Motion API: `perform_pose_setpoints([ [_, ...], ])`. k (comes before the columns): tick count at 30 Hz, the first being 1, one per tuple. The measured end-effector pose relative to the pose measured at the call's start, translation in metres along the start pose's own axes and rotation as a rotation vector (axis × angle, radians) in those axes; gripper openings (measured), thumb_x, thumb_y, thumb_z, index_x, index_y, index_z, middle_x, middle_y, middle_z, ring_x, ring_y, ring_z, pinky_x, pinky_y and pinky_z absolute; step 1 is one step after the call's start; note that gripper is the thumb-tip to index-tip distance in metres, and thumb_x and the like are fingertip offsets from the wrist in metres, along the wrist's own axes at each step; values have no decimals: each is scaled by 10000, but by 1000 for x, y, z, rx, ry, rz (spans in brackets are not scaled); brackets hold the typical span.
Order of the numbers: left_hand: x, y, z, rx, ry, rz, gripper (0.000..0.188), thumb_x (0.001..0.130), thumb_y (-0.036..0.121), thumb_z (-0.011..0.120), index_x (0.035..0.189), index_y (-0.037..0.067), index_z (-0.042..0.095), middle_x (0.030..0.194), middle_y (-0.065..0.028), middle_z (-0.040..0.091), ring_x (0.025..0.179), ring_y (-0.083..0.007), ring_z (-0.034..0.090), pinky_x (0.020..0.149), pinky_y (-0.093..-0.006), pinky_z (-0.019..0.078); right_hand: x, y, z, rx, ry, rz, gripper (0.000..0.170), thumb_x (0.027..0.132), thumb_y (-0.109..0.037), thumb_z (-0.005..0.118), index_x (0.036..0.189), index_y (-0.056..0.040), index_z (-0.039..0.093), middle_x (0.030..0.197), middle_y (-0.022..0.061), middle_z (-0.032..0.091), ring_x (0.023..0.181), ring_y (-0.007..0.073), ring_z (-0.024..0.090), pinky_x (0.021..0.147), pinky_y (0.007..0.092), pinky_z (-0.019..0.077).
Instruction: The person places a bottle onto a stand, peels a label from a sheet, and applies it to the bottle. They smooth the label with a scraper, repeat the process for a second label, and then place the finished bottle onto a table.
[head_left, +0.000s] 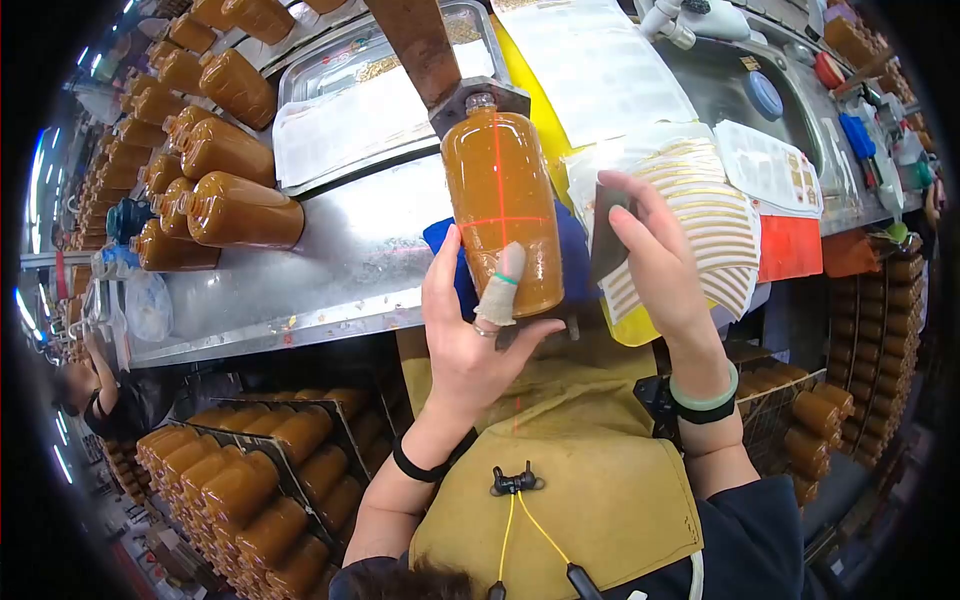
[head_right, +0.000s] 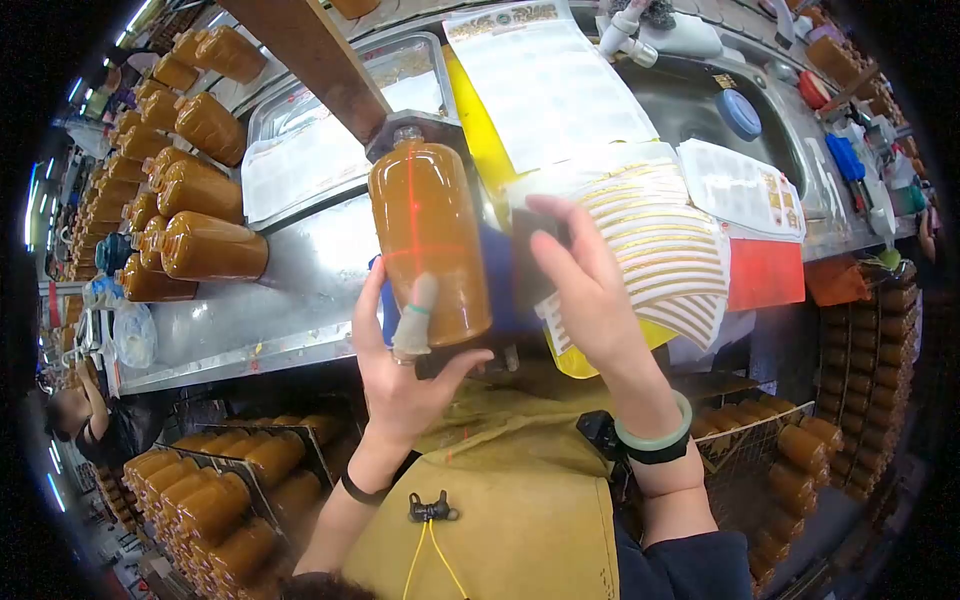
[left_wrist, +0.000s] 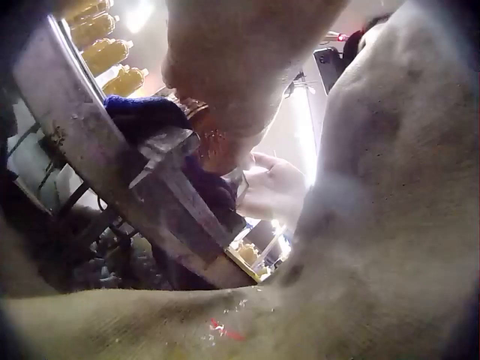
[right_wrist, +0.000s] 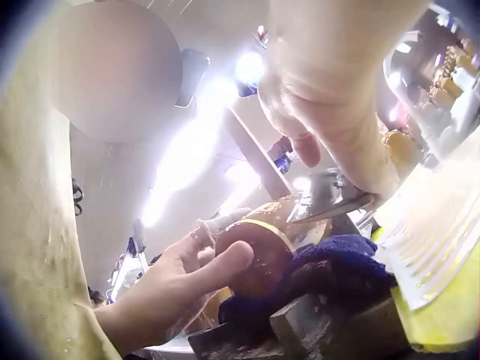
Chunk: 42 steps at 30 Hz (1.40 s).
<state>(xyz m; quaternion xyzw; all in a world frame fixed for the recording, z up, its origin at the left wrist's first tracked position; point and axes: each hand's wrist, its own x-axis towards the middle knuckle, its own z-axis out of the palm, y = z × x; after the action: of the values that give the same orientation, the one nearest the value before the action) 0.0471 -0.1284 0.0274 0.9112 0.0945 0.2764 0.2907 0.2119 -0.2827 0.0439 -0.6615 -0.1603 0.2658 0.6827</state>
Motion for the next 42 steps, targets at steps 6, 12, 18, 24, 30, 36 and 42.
perform_pose_setpoints([
  [6,6,13,4,151,-45,23,849,663,263,972,1430,137,631,1588,-286,319,1430,-473,400,1150,-528,386,5,-12,9,128,19,-124,320,1011,-19,608,1330,10,605,1197,61,686,1066,100,623,939,258,496],
  [12,5,11,6,116,29,-4,847,707,194,957,1457,79,580,1569,-258,366,1403,-438,451,1140,-479,417,0,-15,25,-118,153,-218,284,1012,-51,630,1292,-4,621,1160,93,699,1038,120,642,897,281,517],
  [18,2,-23,22,-317,83,-409,1077,677,119,953,1569,-42,370,1416,-233,577,1299,-376,566,1100,-443,451,-9,7,38,-325,93,-292,228,1005,-69,638,1224,-7,639,1086,125,688,1027,224,684,883,342,522],
  [24,3,-18,9,-172,80,-238,1024,681,110,938,1551,-32,416,1438,-203,604,1312,-361,563,1123,-455,425,-14,3,29,-130,189,-315,209,1003,-63,645,1209,-26,640,1053,106,669,996,167,623,887,331,499],
  [30,24,2,-5,-141,65,-145,1015,706,89,912,1562,-46,382,1550,-289,472,1352,-438,533,1160,-496,395,-2,31,5,-227,191,-57,228,1013,-93,645,1228,-18,645,1019,68,687,1008,101,618,884,274,489],
  [36,27,2,-10,-216,-58,-118,1090,745,102,921,1611,-40,275,1591,-281,406,1441,-379,480,1165,-431,420,-11,19,0,9,122,-101,242,1037,-55,605,1270,11,610,1176,47,648,1071,118,595,968,261,457],
  [42,40,9,-12,-713,-87,-426,908,903,38,767,1625,-32,220,1611,-210,386,1448,-294,452,1189,-408,378,-26,12,15,-38,82,-128,237,1028,-35,607,1261,9,611,1176,45,641,1075,109,589,968,263,458],
])
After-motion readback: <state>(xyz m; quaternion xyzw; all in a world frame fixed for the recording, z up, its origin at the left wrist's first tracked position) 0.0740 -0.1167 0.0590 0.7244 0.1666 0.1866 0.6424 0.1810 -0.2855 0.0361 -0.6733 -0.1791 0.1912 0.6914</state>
